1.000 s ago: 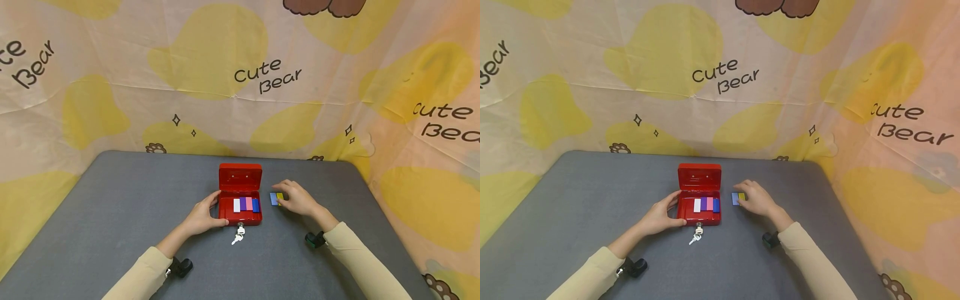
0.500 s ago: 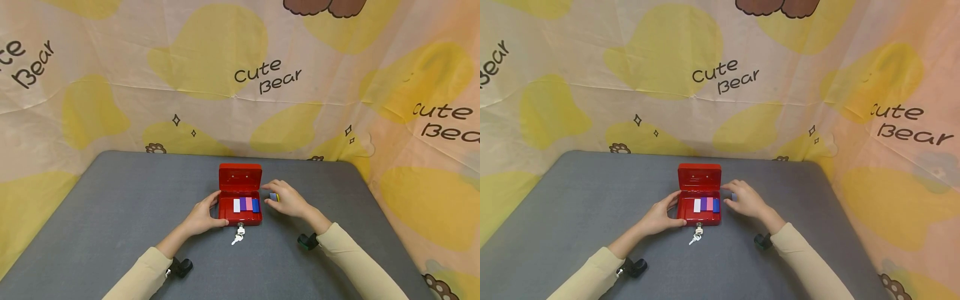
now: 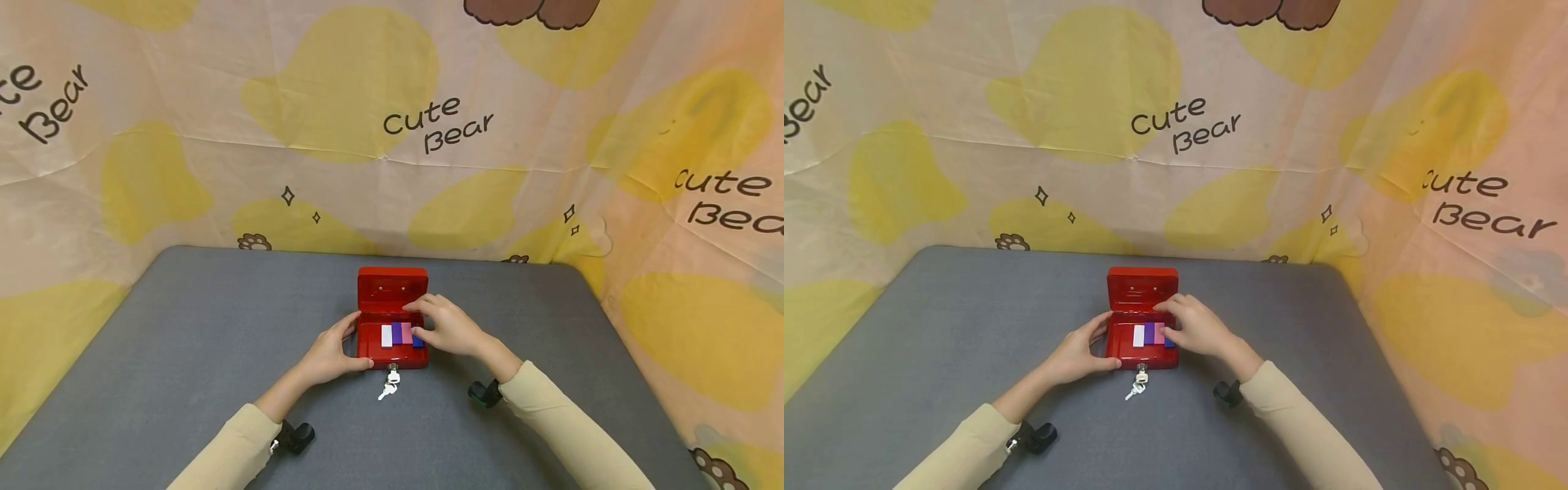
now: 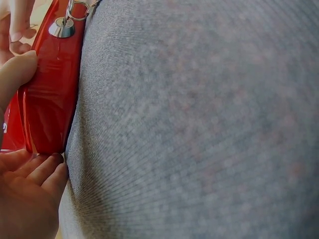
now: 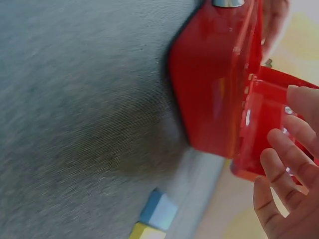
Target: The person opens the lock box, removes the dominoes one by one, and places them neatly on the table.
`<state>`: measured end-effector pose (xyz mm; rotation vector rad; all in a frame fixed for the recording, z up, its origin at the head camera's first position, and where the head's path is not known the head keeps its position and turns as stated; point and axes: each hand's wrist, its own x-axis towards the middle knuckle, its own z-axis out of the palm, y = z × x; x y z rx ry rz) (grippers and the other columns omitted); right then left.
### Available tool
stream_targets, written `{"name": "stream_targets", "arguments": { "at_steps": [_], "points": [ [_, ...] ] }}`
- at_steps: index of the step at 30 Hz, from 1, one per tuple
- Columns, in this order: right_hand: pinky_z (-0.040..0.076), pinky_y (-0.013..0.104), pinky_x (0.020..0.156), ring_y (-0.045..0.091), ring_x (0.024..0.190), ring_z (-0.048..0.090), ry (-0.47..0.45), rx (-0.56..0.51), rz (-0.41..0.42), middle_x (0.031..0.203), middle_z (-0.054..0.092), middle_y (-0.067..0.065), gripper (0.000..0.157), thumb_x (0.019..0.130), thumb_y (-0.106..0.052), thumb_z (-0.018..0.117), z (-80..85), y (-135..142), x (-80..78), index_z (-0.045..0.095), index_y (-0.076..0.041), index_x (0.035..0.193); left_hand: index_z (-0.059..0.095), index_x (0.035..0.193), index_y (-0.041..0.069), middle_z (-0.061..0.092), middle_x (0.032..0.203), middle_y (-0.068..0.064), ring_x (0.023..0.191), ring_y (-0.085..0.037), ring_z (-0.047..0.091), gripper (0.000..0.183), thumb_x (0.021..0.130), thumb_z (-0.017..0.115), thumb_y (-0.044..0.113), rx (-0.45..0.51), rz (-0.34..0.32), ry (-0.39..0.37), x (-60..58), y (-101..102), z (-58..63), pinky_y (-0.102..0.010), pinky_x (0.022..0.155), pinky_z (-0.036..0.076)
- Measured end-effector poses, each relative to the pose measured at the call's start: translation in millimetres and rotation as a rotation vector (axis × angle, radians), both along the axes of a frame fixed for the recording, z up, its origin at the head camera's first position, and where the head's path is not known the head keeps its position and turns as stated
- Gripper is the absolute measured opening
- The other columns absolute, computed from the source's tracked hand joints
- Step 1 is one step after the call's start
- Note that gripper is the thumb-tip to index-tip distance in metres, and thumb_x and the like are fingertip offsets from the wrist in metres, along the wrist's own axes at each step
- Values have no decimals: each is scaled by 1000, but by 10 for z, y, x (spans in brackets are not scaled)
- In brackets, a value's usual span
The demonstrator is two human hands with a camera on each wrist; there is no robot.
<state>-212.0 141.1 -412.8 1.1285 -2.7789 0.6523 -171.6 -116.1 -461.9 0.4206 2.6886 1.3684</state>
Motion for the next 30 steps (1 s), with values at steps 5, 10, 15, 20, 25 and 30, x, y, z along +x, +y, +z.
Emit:
{"name": "stream_targets", "arguments": {
  "at_steps": [5,10,15,20,25,30],
  "points": [
    [50,29,77,19,89,54,-12,0,12,107,60,5,40,81,-21,69,5,-86,-24,60,-11,120,35,140,7,43,139,-16,120,-32,50,91,66,81,33,-5,0,-6,-3,-3,-3,-44,94,45],
    [50,29,78,17,90,53,-21,29,24,108,60,5,41,82,-23,69,-6,-171,-32,60,-10,120,35,140,8,43,139,-16,120,-32,51,92,65,82,34,-8,2,-3,-1,-2,1,-44,94,45],
    [49,27,77,14,88,51,-16,35,45,106,61,3,40,81,-23,68,-47,-240,-30,61,-11,119,35,140,8,43,139,-16,120,-33,51,92,65,82,35,-8,1,-2,-2,-2,1,-44,94,45],
    [50,29,82,14,93,54,-12,34,65,108,62,2,40,80,-23,69,-90,-306,-25,62,-10,117,35,140,7,43,139,-17,119,-33,51,91,66,82,33,-6,3,-2,-1,-4,7,-44,94,45],
    [49,32,89,16,100,56,-10,70,50,110,62,2,41,81,-27,68,-112,-354,-15,62,-11,118,35,140,7,43,139,-17,119,-33,51,91,65,82,31,-2,4,-7,5,0,19,-44,94,45],
    [50,32,87,16,98,57,0,86,38,108,63,3,42,79,-29,69,-128,-386,-7,63,-10,116,35,140,6,43,139,-17,119,-33,51,92,65,82,31,-3,5,-4,5,3,23,-44,94,45]
  ]
}}
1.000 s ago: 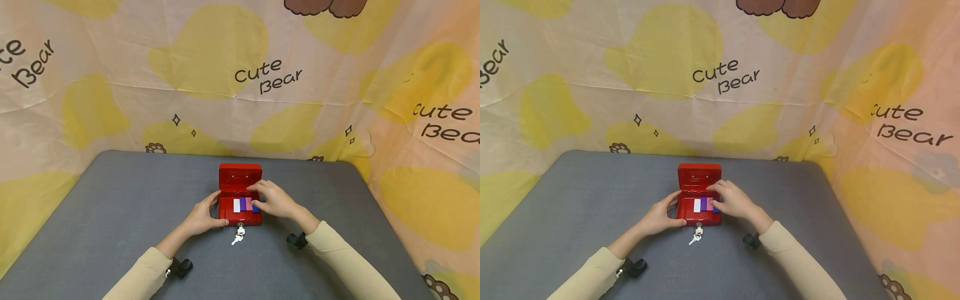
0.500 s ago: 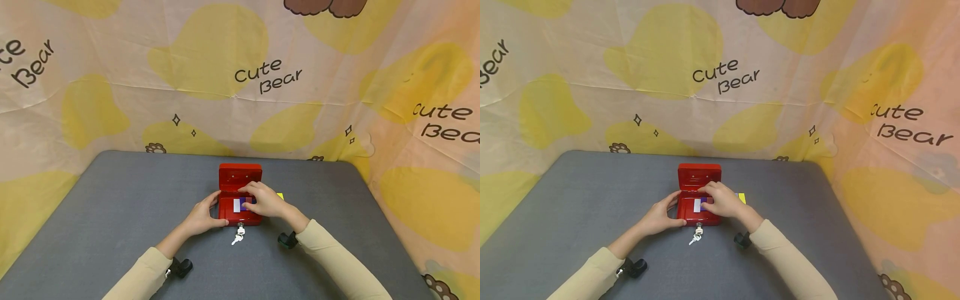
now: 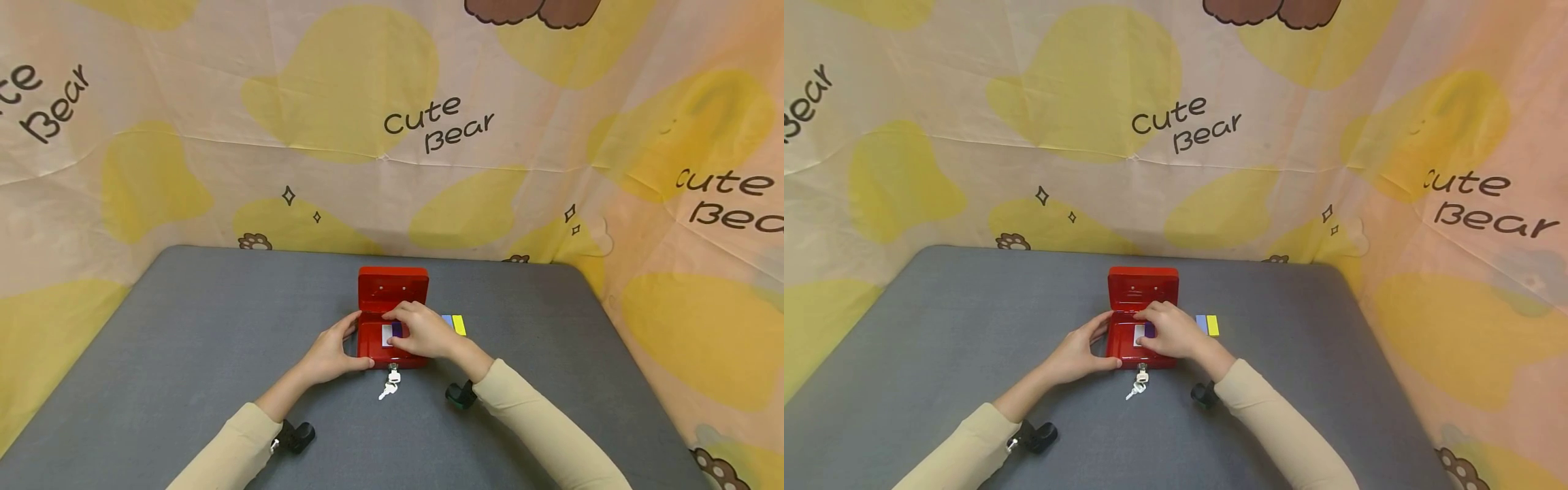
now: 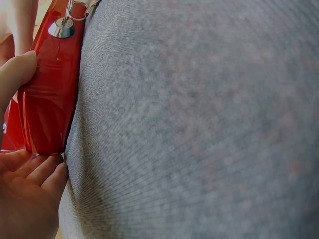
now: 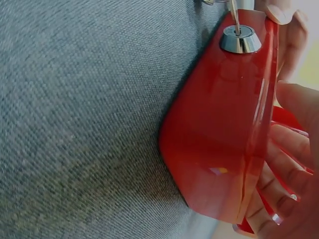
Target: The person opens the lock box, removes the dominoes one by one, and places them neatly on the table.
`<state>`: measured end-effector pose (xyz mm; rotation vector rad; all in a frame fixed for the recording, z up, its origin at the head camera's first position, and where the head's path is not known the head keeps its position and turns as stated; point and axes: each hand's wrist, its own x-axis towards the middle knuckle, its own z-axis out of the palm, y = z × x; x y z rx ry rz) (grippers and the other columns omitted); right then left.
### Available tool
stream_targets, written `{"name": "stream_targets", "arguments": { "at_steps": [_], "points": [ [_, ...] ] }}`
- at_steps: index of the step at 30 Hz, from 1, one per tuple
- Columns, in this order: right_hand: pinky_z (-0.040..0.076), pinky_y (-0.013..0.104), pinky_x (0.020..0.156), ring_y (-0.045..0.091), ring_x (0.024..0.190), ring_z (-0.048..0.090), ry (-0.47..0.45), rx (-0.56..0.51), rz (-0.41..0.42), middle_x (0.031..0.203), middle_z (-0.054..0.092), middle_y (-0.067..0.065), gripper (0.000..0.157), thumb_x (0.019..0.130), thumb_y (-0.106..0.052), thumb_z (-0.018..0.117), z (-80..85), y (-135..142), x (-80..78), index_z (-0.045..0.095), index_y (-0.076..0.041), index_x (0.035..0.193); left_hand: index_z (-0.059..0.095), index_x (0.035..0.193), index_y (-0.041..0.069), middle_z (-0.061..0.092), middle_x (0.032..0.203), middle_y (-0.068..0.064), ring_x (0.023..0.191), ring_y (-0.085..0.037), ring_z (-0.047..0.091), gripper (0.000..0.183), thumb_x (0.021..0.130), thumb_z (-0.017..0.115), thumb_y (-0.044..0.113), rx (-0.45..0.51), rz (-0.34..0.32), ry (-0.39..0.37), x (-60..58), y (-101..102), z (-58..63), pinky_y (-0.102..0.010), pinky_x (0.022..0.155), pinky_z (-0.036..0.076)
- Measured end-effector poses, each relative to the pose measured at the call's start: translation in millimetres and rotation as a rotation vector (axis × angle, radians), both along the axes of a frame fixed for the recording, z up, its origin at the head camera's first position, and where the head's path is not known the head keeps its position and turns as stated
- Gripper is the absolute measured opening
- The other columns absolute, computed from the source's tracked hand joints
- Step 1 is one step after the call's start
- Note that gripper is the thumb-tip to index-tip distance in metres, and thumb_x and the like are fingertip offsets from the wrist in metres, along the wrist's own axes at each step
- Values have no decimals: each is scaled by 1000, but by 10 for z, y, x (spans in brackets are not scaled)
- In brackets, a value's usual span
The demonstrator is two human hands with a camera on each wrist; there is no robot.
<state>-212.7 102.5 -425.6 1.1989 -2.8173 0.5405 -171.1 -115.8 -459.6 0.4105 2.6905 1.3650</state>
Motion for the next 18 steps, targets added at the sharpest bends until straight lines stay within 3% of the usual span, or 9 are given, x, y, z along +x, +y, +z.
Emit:
{"name": "stream_targets", "arguments": {
  "at_steps": [18],
  "points": [
    [50,31,86,15,95,58,51,98,-37,107,64,2,44,77,-34,70,-138,-99,-15,65,-12,115,37,139,7,44,138,-17,118,-32,52,89,65,82,29,0,5,3,4,5,-1,-44,95,45]
  ]
}}
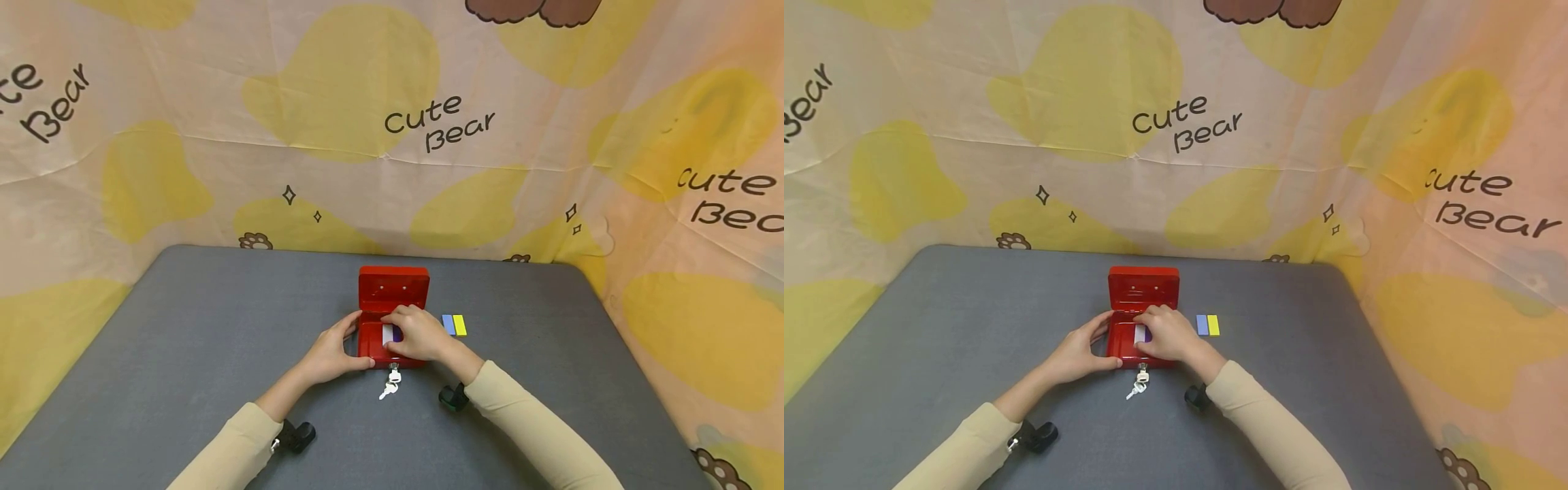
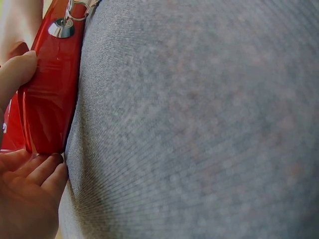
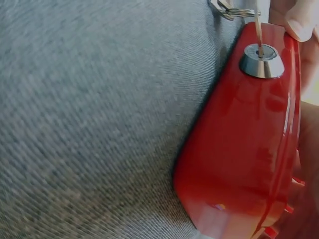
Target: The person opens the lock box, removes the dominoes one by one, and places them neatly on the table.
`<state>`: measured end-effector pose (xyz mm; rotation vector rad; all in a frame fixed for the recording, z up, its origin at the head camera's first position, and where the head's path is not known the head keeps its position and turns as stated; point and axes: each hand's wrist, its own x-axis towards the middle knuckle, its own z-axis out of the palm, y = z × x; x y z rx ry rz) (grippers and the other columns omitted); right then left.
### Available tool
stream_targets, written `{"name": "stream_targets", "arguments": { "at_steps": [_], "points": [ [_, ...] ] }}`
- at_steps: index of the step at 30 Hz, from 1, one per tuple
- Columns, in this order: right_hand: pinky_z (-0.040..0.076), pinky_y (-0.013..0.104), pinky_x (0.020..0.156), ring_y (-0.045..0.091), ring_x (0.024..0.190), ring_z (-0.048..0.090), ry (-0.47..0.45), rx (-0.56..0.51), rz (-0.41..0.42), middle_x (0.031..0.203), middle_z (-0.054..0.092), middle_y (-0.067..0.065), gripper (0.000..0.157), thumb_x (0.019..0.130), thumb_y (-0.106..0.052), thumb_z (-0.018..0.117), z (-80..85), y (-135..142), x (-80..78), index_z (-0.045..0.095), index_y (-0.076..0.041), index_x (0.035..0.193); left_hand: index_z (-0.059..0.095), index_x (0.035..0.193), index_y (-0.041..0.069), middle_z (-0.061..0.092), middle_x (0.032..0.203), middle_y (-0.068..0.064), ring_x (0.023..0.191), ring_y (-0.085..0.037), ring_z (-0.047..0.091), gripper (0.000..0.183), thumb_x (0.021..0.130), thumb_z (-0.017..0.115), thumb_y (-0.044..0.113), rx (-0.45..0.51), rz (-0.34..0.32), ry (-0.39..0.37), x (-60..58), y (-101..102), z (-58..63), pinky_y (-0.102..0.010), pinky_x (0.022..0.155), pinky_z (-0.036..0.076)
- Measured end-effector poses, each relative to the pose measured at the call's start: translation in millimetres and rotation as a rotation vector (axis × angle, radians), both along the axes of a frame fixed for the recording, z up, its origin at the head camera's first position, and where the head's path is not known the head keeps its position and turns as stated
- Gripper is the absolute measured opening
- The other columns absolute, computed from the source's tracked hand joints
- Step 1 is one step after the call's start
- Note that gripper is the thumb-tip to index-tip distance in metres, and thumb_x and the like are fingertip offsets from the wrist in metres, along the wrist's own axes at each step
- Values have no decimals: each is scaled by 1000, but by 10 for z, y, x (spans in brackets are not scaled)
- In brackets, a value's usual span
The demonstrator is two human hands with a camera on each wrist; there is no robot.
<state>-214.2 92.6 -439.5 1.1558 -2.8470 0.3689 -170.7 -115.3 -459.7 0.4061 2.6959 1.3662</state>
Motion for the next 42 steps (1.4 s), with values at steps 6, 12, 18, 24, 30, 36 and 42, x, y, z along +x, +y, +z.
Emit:
{"name": "stream_targets", "arguments": {
  "at_steps": [6,12,18,24,30,36,42],
  "points": [
    [50,30,78,17,88,58,58,5,16,102,65,4,43,76,-33,72,-9,-12,25,67,-11,112,37,139,7,44,138,-17,118,-31,53,90,65,82,29,6,-1,6,-2,1,-6,-44,95,45],
    [50,28,77,16,86,56,61,11,8,100,64,3,42,75,-33,73,-19,-26,32,67,-12,111,37,139,7,44,138,-17,118,-32,52,89,65,82,29,9,-1,3,-1,3,-5,-43,95,45],
    [50,29,78,16,87,56,49,6,-5,101,63,3,41,74,-32,74,-23,-34,37,68,-12,110,36,140,7,43,139,-16,119,-33,51,89,66,82,29,9,1,-9,0,5,-7,-44,95,45],
    [50,30,79,16,88,56,49,12,-5,102,64,3,41,74,-32,75,-22,-38,38,67,-13,110,36,140,8,43,139,-16,119,-33,51,89,66,82,30,8,2,-9,0,4,-15,-44,95,45],
    [50,31,80,17,89,56,39,28,-6,103,63,2,41,74,-32,74,-29,-41,30,66,-15,110,36,140,7,43,139,-16,119,-32,51,90,66,82,30,8,6,-7,1,5,-16,-44,95,45],
    [49,31,79,17,88,55,27,46,-14,105,64,2,41,74,-33,74,-19,-50,24,66,-15,111,36,140,7,42,140,-17,119,-33,51,90,66,82,29,11,4,-3,-1,2,-14,-44,95,45],
    [49,31,79,17,88,55,36,45,-11,105,64,3,41,75,-33,73,-17,-46,30,66,-14,111,36,139,7,42,140,-17,119,-33,51,90,66,82,30,9,0,-1,-6,1,-20,-43,95,45]
  ]
}}
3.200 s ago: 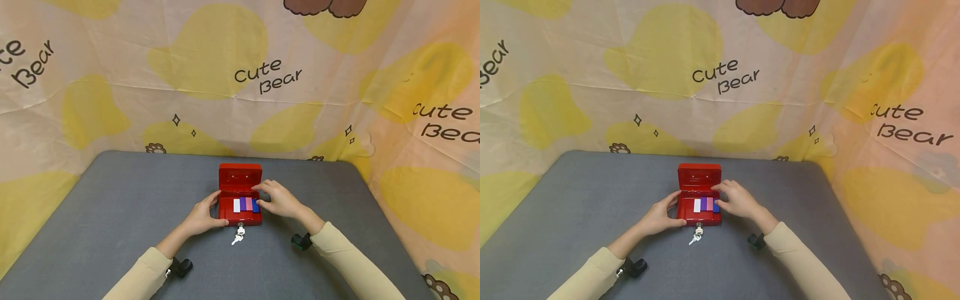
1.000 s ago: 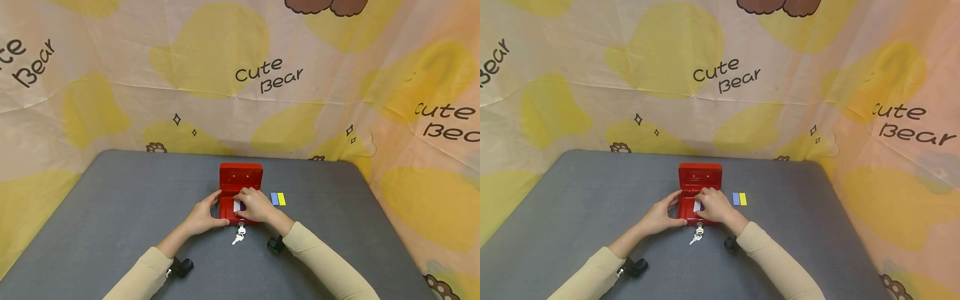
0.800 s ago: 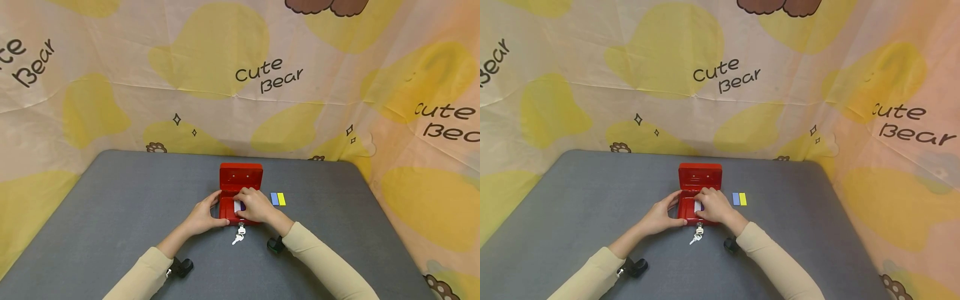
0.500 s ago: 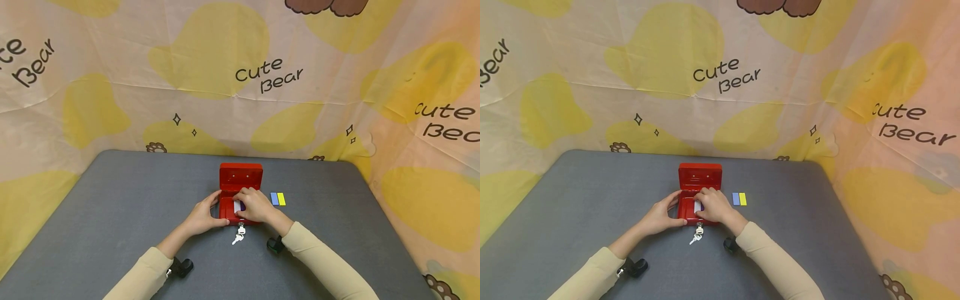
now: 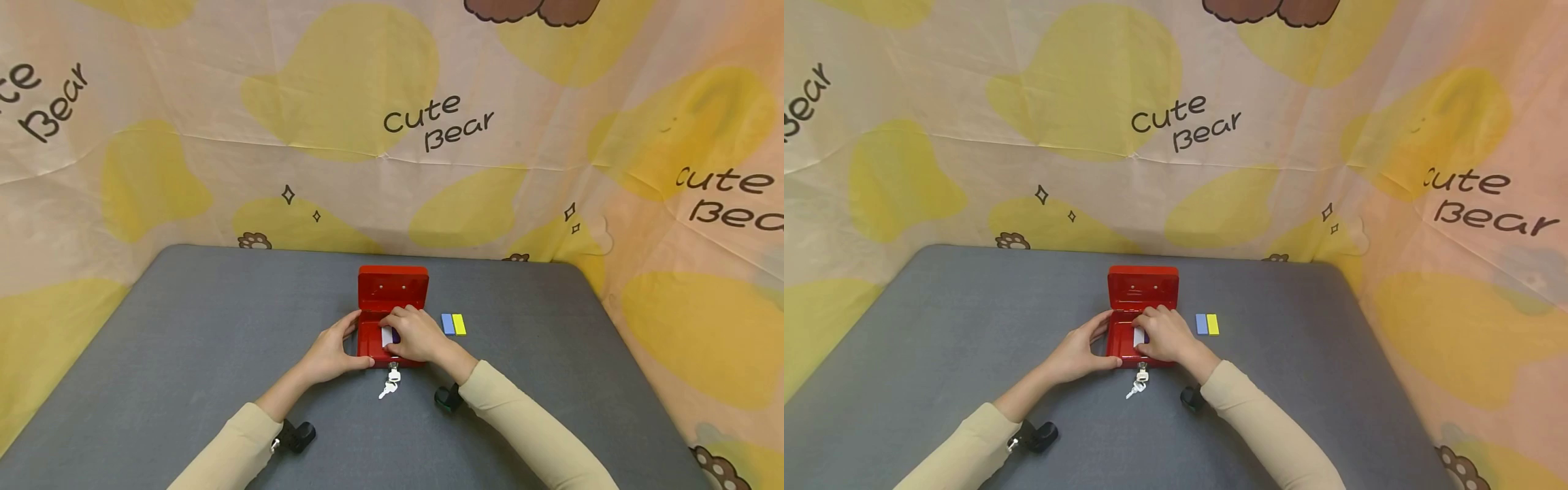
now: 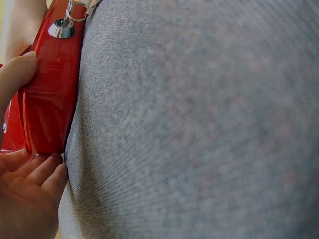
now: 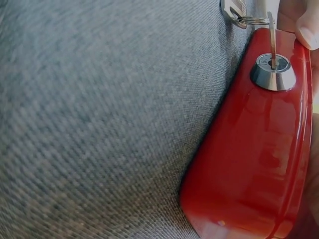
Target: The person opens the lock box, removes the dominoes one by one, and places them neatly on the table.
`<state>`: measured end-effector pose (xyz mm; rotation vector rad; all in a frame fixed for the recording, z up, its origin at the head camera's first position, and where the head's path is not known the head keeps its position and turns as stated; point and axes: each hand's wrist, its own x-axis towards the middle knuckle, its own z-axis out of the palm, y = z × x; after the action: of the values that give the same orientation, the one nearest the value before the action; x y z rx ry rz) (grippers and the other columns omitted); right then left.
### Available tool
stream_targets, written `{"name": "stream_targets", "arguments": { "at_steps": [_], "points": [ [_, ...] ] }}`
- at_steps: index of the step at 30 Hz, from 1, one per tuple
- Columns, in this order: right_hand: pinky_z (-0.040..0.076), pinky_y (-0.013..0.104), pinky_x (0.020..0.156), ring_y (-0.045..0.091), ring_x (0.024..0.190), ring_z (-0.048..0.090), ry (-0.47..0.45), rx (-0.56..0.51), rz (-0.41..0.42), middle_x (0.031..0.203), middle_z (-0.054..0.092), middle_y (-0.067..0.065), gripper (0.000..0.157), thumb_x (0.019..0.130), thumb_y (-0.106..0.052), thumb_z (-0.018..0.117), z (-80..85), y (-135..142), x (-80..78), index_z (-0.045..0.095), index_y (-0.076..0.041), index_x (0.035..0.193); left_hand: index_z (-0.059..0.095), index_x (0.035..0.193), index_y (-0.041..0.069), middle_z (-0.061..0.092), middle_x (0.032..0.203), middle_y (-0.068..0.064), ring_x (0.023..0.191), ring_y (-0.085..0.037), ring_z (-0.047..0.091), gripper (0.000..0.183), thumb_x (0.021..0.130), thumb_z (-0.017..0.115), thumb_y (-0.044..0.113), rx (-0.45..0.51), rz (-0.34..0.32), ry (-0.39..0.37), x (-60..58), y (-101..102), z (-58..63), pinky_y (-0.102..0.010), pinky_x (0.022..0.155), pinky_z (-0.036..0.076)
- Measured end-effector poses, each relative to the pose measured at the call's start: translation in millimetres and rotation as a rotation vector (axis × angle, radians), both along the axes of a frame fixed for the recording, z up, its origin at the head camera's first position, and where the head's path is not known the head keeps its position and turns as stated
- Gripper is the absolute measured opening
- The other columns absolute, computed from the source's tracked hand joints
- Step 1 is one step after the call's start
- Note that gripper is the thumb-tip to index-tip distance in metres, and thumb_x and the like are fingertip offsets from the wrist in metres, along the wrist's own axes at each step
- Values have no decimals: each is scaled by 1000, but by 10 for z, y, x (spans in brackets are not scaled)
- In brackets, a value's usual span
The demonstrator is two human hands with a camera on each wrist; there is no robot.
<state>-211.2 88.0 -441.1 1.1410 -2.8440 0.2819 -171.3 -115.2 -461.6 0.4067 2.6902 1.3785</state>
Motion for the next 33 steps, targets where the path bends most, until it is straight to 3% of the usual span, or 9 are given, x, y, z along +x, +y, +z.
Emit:
{"name": "stream_targets", "arguments": {
  "at_steps": [18,33],
  "points": [
    [49,31,83,16,92,56,-30,-52,16,105,64,2,40,77,-31,72,103,48,33,66,-14,112,35,140,6,42,139,-17,119,-33,51,90,66,82,30,-1,-3,-1,-4,-9,2,-43,94,45],
    [49,31,79,17,93,54,-41,-120,5,107,63,3,39,77,-26,72,261,296,47,65,-12,113,35,140,7,42,140,-16,120,-33,50,91,66,81,32,5,-8,-11,5,0,7,-43,94,45]
  ]
}}
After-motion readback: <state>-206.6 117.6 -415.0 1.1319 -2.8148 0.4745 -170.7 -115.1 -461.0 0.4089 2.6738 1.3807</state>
